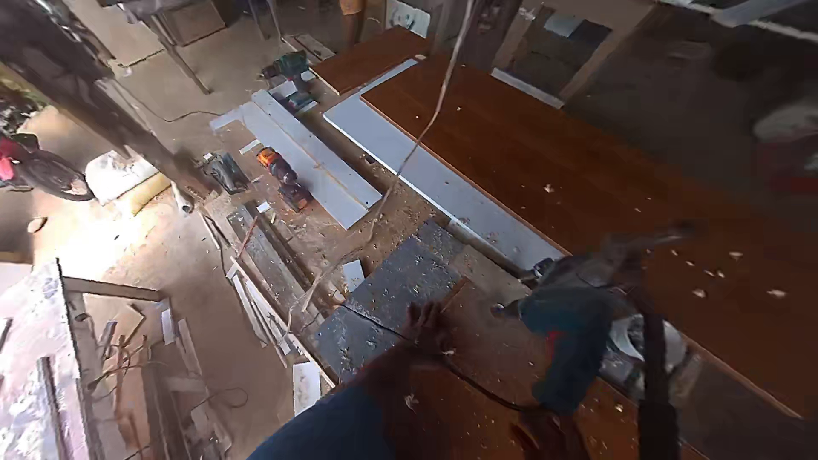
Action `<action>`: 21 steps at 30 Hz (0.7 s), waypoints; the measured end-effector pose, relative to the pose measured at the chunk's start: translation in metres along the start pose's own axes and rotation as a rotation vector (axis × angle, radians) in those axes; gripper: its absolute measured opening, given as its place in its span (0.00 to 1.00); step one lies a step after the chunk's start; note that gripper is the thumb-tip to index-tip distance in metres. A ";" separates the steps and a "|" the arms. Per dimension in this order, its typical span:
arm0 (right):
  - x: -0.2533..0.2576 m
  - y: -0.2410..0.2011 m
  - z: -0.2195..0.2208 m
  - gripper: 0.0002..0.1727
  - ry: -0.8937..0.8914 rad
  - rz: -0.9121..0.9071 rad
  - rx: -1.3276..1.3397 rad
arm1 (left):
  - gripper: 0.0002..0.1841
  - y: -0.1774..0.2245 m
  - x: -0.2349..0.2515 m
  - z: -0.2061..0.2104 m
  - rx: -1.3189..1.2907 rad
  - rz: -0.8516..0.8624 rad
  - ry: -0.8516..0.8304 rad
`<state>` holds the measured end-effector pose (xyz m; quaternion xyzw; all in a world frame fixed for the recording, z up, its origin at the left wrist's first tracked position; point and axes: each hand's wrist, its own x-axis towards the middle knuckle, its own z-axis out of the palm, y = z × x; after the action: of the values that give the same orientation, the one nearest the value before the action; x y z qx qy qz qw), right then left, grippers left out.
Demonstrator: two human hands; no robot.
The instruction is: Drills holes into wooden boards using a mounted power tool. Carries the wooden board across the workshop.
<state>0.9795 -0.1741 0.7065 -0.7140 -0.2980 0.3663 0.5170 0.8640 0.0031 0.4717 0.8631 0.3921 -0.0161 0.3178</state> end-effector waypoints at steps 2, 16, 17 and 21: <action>-0.035 0.041 -0.023 0.32 -0.008 0.000 -0.204 | 0.45 0.007 0.002 -0.002 0.067 -0.019 -0.007; -0.134 0.298 -0.280 0.31 0.489 0.914 -0.465 | 0.48 0.020 0.014 0.019 0.371 -0.109 -0.061; -0.130 0.300 -0.280 0.30 0.501 0.916 -0.448 | 0.46 0.027 0.013 0.015 0.384 -0.126 -0.083; -0.124 0.291 -0.267 0.28 0.532 0.810 -0.644 | 0.42 0.050 0.008 0.006 0.385 -0.139 -0.129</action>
<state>1.1460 -0.4962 0.5075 -0.9598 0.0429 0.2337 0.1495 0.9052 -0.0193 0.4912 0.8759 0.4194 -0.1680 0.1696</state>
